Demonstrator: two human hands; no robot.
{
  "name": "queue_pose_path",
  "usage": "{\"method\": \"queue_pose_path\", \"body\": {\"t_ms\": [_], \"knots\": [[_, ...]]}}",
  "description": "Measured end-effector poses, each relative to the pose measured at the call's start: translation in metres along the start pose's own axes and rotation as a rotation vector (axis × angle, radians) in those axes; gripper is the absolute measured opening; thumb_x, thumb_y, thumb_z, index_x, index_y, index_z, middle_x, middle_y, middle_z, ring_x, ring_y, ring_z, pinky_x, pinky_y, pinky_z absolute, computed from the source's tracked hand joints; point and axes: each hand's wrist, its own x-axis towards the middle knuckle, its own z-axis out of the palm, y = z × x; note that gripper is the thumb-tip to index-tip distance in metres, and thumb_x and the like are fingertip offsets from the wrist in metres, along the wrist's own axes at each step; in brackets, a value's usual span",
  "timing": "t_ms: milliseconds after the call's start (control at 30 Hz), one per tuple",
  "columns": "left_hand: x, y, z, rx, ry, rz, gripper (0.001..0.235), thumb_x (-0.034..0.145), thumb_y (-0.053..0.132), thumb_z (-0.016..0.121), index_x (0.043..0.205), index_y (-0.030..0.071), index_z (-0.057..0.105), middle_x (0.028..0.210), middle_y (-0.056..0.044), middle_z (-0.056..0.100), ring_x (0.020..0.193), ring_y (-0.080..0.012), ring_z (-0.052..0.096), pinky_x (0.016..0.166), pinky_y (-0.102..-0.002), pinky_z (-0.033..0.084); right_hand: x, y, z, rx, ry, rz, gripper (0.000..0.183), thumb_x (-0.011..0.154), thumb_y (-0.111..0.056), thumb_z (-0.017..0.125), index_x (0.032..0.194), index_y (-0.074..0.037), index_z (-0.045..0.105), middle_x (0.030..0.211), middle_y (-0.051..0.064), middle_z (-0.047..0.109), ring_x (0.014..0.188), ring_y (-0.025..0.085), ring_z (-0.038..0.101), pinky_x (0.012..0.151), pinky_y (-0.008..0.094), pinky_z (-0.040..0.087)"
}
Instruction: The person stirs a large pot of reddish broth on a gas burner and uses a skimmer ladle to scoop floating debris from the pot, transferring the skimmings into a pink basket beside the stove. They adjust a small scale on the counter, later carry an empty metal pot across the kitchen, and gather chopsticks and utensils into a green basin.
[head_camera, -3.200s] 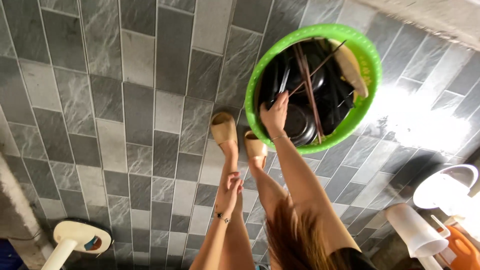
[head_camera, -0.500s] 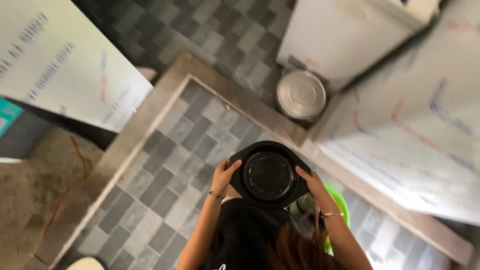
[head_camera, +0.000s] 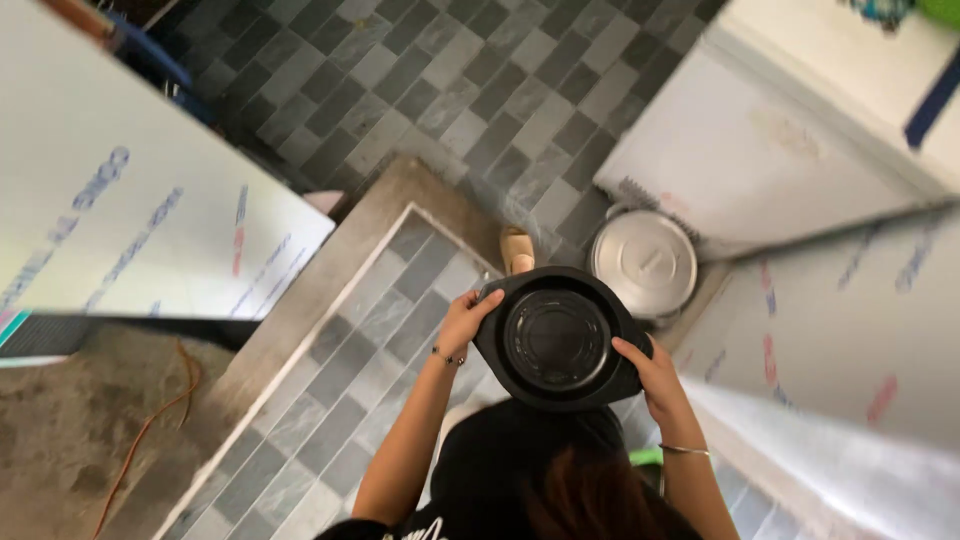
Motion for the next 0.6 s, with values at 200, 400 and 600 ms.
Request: {"method": "queue_pose_path", "body": {"t_ms": [200, 400, 600], "knots": [[0.17, 0.096, 0.017, -0.157, 0.098, 0.064, 0.037, 0.087, 0.038, 0.079, 0.101, 0.004, 0.073, 0.093, -0.001, 0.074, 0.081, -0.0087, 0.064, 0.075, -0.025, 0.051, 0.209, -0.144, 0.027, -0.062, -0.094, 0.037, 0.043, 0.085, -0.02, 0.076, 0.121, 0.002, 0.071, 0.109, 0.01, 0.075, 0.094, 0.02, 0.069, 0.085, 0.034, 0.054], [0.234, 0.227, 0.01, -0.286, 0.325, 0.124, 0.044, 0.089, 0.037, 0.079, 0.11, -0.002, 0.072, 0.097, -0.002, 0.072, 0.084, -0.01, 0.063, 0.075, -0.025, 0.05, 0.366, -0.336, 0.115, -0.43, -0.363, -0.123, 0.041, 0.085, -0.027, 0.08, 0.113, 0.003, 0.075, 0.1, 0.003, 0.076, 0.085, 0.011, 0.068, 0.079, 0.029, 0.055], [0.261, 0.286, -0.047, -0.318, 0.632, 0.159, 0.054, 0.089, 0.039, 0.079, 0.12, -0.002, 0.064, 0.104, -0.001, 0.07, 0.092, -0.0082, 0.062, 0.081, -0.023, 0.048, 0.446, -0.436, 0.25, -0.737, -0.646, -0.279, 0.038, 0.083, -0.034, 0.081, 0.097, 0.001, 0.078, 0.085, -0.002, 0.075, 0.077, 0.006, 0.064, 0.071, 0.026, 0.054]]}}
